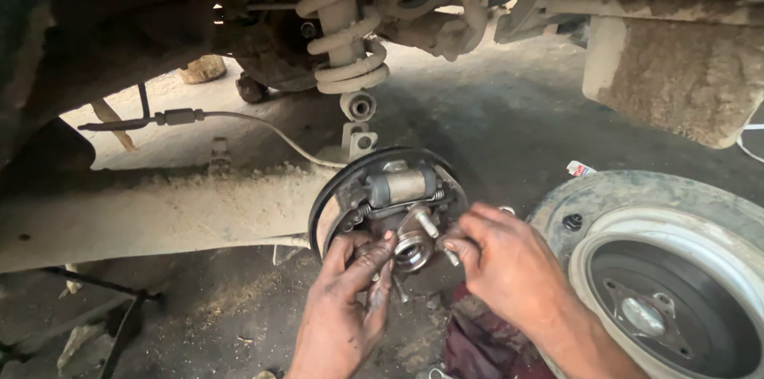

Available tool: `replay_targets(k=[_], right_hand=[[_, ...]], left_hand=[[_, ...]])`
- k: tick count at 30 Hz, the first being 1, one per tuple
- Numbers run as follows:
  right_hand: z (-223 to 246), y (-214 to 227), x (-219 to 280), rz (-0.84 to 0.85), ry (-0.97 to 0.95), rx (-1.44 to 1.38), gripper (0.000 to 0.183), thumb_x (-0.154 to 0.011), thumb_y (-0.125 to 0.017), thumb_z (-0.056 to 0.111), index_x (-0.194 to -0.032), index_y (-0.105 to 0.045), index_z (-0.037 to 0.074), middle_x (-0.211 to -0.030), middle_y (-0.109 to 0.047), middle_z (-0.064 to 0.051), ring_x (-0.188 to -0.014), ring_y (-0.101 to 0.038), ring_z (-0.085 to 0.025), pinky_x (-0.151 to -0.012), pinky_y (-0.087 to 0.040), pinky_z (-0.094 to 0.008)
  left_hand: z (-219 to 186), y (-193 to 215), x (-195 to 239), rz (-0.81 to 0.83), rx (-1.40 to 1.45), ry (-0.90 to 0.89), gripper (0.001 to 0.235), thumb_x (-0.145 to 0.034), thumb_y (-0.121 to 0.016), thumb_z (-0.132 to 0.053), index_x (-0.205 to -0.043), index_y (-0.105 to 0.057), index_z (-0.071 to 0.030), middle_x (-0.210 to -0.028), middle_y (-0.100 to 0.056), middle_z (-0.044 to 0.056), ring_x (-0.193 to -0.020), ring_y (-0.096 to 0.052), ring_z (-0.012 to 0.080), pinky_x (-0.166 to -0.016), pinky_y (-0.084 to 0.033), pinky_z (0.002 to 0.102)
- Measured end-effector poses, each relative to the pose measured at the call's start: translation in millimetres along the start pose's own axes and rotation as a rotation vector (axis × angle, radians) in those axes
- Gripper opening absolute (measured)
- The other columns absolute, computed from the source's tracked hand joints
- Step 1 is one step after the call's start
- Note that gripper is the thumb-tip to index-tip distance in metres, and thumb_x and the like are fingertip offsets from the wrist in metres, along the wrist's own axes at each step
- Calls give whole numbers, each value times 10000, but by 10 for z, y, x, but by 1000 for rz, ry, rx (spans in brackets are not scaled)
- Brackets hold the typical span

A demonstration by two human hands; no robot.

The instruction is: The person works on a vehicle's rear drum brake assembly with the wheel removed. They repeatedly rotate the wheel hub and axle by hand, then wipe the hub and surrounding brake components with a cloth. The person continues to rotate and wipe the hub throughout the clip.

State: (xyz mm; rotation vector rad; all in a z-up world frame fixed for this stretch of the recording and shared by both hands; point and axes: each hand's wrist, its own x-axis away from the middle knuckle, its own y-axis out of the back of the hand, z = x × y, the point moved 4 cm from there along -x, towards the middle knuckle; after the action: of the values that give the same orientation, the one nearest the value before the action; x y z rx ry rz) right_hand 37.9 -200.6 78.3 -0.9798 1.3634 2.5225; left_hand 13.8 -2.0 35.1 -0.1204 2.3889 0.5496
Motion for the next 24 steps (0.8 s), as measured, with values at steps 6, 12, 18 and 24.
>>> replay_targets(k=[6, 12, 18, 24], right_hand=[[202, 16, -5, -227, 266, -158, 66, -822, -706, 60, -877, -683, 31, -896, -681, -93, -820, -667, -307, -740, -535, -395], [-7, -78, -19, -29, 20, -122, 84, -815, -741, 91, -828, -703, 18, -842, -679, -105, -796, -669, -318, -700, -523, -406], [137, 55, 30, -115, 174, -75, 56, -831, -742, 82, -864, -728, 40, -852, -690, -98, -792, -672, -291, -715, -528, -386], [46, -59, -39, -205, 280, -219, 90, -857, -740, 52, -941, -717, 32, -935, -713, -96, -842, -697, -272, -745, -546, -360]], left_hand=[[-48, 21, 43, -33, -23, -101, 383, -862, -693, 28, -1241, -710, -26, -1149, -666, 138, -969, -733, 227, -810, -580, 301], [-6, 33, 24, 8, -15, -46, 459, -814, -660, 61, -1254, -720, -54, -1154, -664, 137, -957, -744, 238, -797, -599, 316], [-81, 64, 26, 6, -48, -61, 454, -817, -692, 40, -1259, -716, -61, -1173, -663, 143, -982, -740, 248, -808, -583, 310], [-30, 32, 22, -23, -60, -130, 375, -852, -706, 15, -1222, -724, -44, -1152, -672, 135, -993, -738, 243, -818, -580, 310]])
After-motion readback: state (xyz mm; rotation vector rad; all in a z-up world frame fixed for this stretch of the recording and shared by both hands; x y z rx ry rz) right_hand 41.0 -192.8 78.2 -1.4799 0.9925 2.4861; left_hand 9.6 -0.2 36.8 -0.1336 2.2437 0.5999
